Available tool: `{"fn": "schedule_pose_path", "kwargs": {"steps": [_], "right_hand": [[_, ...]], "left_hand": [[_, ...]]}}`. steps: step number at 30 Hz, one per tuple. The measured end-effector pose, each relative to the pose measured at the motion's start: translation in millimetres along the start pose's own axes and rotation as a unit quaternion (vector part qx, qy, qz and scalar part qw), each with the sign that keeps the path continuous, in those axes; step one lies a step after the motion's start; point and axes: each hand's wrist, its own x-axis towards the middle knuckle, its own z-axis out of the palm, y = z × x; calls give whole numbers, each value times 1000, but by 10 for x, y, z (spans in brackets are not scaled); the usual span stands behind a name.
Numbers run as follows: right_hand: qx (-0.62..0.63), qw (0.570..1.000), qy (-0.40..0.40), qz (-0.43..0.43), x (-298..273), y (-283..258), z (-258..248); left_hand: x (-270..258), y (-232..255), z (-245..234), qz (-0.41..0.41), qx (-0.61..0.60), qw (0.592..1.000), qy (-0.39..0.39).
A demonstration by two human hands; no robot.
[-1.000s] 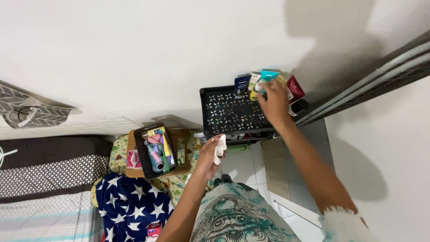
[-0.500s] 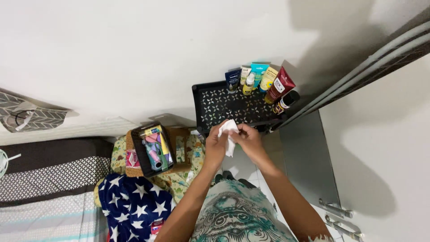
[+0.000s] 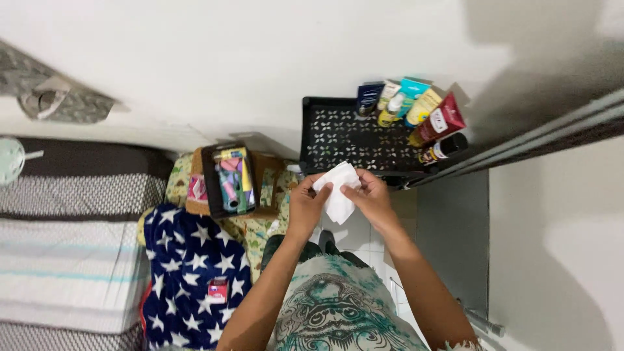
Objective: Wiping down skincare and cosmetic bottles with a cloth.
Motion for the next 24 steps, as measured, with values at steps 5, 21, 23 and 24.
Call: {"fn": "schedule_pose_path", "kwargs": {"steps": [5, 21, 23, 24], "right_hand": [[42, 997, -61, 11, 47, 195, 277], [-164, 969, -184, -17, 518, 1146, 1412], [-152, 972, -178, 16, 582, 1265, 1633], [-139, 975, -169, 45, 615, 1328, 1742]], "left_hand": [[-123, 44, -220, -72, -303, 950, 28], [-301, -672, -1570, -182, -395, 890, 134], [-277, -1081, -1815, -178, -377, 894, 167], [-269, -1288, -1935, -171, -356, 898, 196]]}}
